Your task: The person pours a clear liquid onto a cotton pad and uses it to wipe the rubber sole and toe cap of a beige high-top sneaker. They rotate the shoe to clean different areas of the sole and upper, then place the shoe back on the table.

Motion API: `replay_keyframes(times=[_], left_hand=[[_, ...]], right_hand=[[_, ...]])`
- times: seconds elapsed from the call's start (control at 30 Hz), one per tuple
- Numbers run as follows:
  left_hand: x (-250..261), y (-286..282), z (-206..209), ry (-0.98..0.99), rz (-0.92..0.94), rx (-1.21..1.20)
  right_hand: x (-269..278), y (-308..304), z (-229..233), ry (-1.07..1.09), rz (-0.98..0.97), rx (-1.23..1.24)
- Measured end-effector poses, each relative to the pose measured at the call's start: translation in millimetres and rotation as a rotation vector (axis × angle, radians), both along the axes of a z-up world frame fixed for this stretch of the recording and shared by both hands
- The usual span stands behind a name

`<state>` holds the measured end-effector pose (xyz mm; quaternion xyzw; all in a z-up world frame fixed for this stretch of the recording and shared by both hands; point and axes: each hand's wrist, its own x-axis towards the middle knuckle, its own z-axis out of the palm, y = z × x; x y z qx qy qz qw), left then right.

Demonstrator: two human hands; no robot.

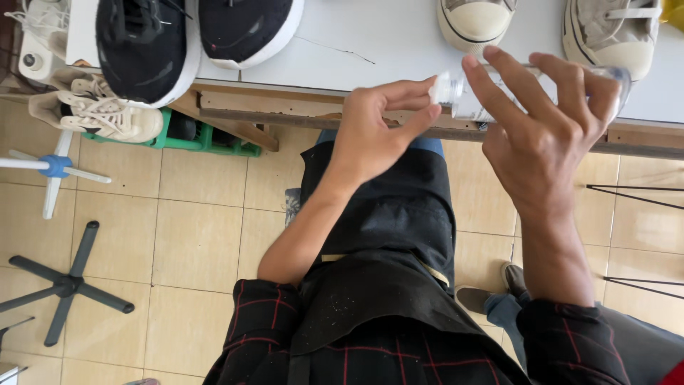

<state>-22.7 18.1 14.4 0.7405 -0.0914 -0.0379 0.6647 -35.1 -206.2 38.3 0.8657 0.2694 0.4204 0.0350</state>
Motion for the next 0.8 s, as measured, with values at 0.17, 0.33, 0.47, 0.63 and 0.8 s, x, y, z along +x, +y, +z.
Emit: replay_keyframes(times=[0.17,0.33,0.47,0.63,0.8], left_hand=[[4.1,0.5,0.3,-0.007,-0.049,-0.076],[-2.3,-2.0,6.0,-0.115,-0.014,0.172],[8.9,0.7,1.5,0.047,-0.023,-0.137],[20.0,7.9,-4.7,0.172,-0.115,-0.439],[19.2,12.2,-11.4,-0.026,-0.228,-0.492]], right_hand=[[0.0,-6.3,-6.2,0.044,0.013,0.058],[-2.8,-8.0,-8.7,0.065,-0.003,0.028],[-10.8,-5.3,-1.1,0.205,0.071,0.167],[-16.5,-4.4,-1.4,0.477,0.128,0.342],[-21.8,-6.3,4.1,0.654,0.241,0.591]])
